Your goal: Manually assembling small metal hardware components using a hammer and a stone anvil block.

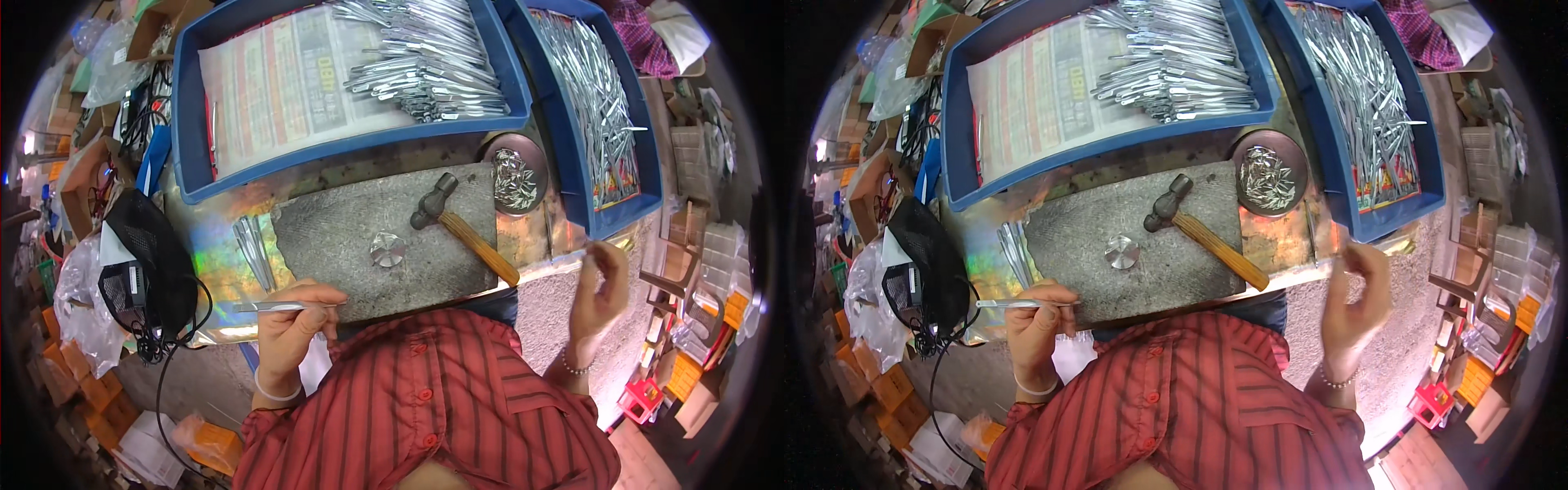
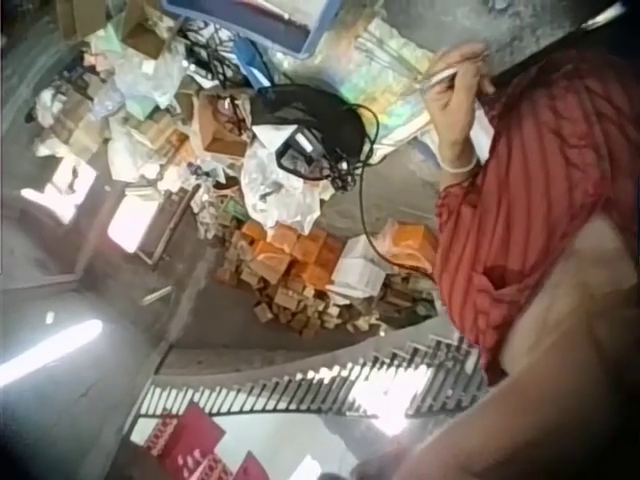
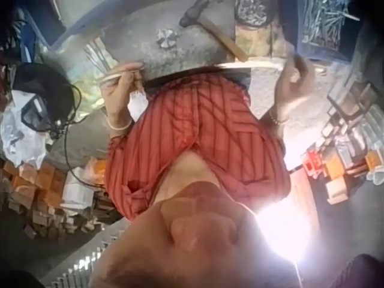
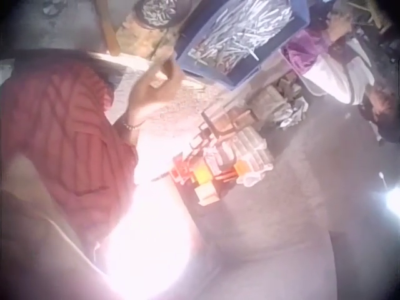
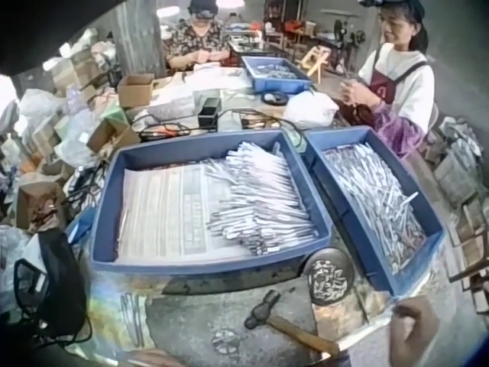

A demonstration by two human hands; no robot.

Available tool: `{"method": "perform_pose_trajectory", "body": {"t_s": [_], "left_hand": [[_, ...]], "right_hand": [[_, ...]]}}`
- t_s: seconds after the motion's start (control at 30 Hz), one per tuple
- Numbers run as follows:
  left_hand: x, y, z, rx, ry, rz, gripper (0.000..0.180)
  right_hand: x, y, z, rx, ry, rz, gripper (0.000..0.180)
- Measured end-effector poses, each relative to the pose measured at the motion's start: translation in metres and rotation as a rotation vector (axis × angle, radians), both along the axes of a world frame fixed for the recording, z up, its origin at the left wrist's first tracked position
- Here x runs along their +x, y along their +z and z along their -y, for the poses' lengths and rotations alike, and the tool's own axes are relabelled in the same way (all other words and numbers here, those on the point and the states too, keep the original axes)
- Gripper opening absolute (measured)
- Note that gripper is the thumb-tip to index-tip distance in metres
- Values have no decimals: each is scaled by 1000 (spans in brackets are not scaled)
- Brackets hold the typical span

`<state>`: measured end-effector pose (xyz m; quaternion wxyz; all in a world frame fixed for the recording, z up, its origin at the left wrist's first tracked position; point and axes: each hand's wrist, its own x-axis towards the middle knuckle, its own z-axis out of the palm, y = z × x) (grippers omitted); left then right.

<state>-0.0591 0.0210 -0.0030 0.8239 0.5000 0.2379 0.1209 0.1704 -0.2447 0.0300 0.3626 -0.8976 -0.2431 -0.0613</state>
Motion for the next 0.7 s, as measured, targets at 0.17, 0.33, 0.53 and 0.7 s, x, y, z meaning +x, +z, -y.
{"method": "perform_pose_trajectory", "body": {"t_s": [0.17,0.33,0.53,0.7], "left_hand": [[8,5,3,228,53,-37,20],[19,13,11,289,21,-58,24],[24,11,13,178,73,-24,21],[28,1,7,101,135,22,17]], "right_hand": [[-20,-1,-71,-162,494,-167,48],[-17,-18,-93,-414,585,30,45],[-6,-19,-66,-173,450,-181,34],[30,-33,-35,-202,43,-404,21]]}}
